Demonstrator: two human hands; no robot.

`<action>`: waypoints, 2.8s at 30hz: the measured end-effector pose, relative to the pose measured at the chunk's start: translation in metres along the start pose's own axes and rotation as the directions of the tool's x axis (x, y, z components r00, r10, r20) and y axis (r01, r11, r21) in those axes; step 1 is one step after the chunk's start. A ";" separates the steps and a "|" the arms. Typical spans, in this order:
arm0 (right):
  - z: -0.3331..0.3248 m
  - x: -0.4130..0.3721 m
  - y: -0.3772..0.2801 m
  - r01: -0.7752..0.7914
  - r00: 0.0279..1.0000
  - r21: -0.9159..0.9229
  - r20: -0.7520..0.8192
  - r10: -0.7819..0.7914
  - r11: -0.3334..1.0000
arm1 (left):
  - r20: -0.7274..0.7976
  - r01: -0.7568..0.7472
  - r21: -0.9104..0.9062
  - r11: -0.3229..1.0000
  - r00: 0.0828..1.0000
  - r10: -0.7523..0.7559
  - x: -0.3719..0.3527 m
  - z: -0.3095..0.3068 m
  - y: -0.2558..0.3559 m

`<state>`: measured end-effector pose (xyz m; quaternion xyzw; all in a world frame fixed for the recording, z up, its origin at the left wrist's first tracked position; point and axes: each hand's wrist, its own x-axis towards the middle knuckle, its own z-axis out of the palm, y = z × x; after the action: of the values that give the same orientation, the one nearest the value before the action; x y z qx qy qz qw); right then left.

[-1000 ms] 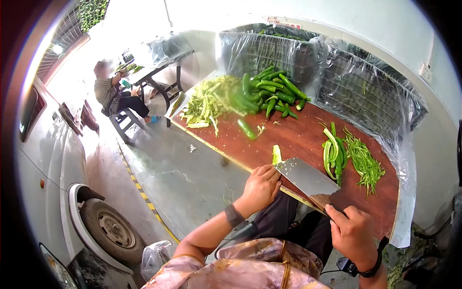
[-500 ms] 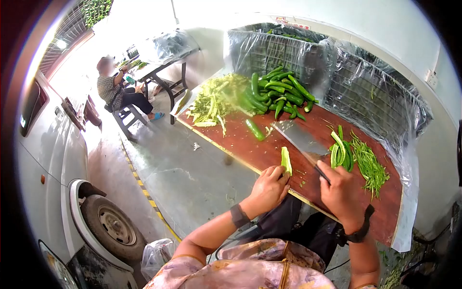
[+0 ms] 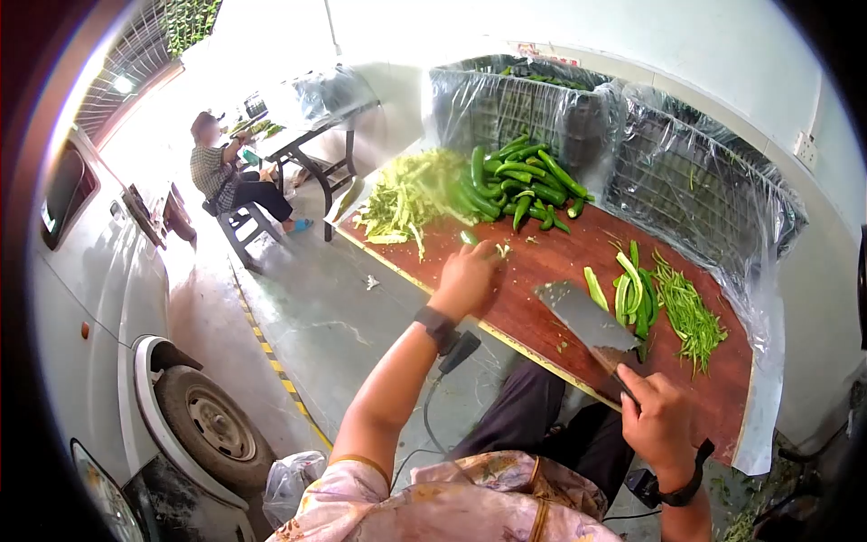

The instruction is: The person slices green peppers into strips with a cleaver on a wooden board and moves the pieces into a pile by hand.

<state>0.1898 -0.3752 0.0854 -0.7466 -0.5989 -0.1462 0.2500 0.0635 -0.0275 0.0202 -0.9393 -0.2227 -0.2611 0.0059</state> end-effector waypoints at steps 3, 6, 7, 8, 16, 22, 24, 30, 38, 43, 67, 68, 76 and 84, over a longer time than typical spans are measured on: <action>0.005 -0.001 -0.004 0.003 0.998 0.035 0.070 -0.006 0.999 | -0.064 0.019 -0.038 0.999 0.998 -0.021 0.000 0.009 -0.013; 0.003 0.000 -0.006 0.004 0.996 0.022 0.085 -0.006 1.000 | -0.116 0.032 -0.233 0.972 0.991 -0.060 0.002 0.007 -0.022; 0.003 0.000 -0.005 0.001 0.997 0.022 0.083 -0.003 1.000 | -0.199 -0.011 -0.318 0.948 0.979 -0.055 0.001 -0.008 -0.021; 0.003 -0.002 -0.003 0.002 0.997 0.032 0.076 -0.004 0.999 | -0.196 -0.011 -0.318 0.948 0.979 -0.054 0.002 -0.021 -0.016; 0.007 0.001 -0.003 0.031 0.997 0.028 0.071 -0.033 0.999 | -0.070 0.247 -0.760 0.602 0.889 -0.453 0.004 0.037 -0.085; 0.004 0.005 -0.010 0.064 0.993 0.014 0.101 -0.065 0.998 | -0.207 0.201 -0.409 0.890 0.929 -0.305 -0.013 0.013 -0.038; 0.001 0.010 -0.012 0.095 0.992 -0.012 0.080 -0.094 0.995 | -0.248 0.110 -0.461 0.880 0.937 -0.247 -0.015 0.008 -0.029; -0.004 0.021 -0.013 0.135 0.989 -0.029 0.066 -0.132 0.990 | -0.176 0.061 -0.470 0.880 0.971 -0.162 -0.014 0.014 -0.025; -0.001 0.029 -0.014 0.146 0.968 -0.037 0.212 -0.135 0.989 | -0.067 0.145 -0.492 0.858 0.977 -0.203 -0.014 0.011 -0.027; -0.012 0.037 -0.023 0.170 0.959 -0.084 0.242 -0.146 0.982 | -0.063 0.099 -0.485 0.869 0.987 -0.148 -0.017 0.015 -0.034; 0.042 0.029 -0.016 0.227 0.958 -0.073 0.194 -0.209 0.971 | 0.003 0.136 -0.532 0.836 0.987 -0.158 -0.021 0.009 -0.032; 0.044 0.033 -0.018 0.229 0.957 -0.073 0.199 -0.210 0.971 | 0.004 0.142 -0.529 0.837 0.986 -0.165 -0.023 0.011 -0.032; 0.068 0.052 -0.021 0.170 0.976 -0.009 0.141 -0.167 0.985 | -0.029 0.167 -0.521 0.837 0.977 -0.213 -0.025 0.010 -0.023; 0.063 0.056 -0.022 0.168 0.977 -0.011 0.136 -0.165 0.986 | -0.066 0.067 -0.538 0.840 0.990 -0.121 -0.021 0.008 -0.029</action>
<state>0.1772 -0.2915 0.0665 -0.7047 -0.6732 -0.1227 0.1874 0.0393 -0.0093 0.0000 -0.8779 -0.1863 -0.3581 -0.2576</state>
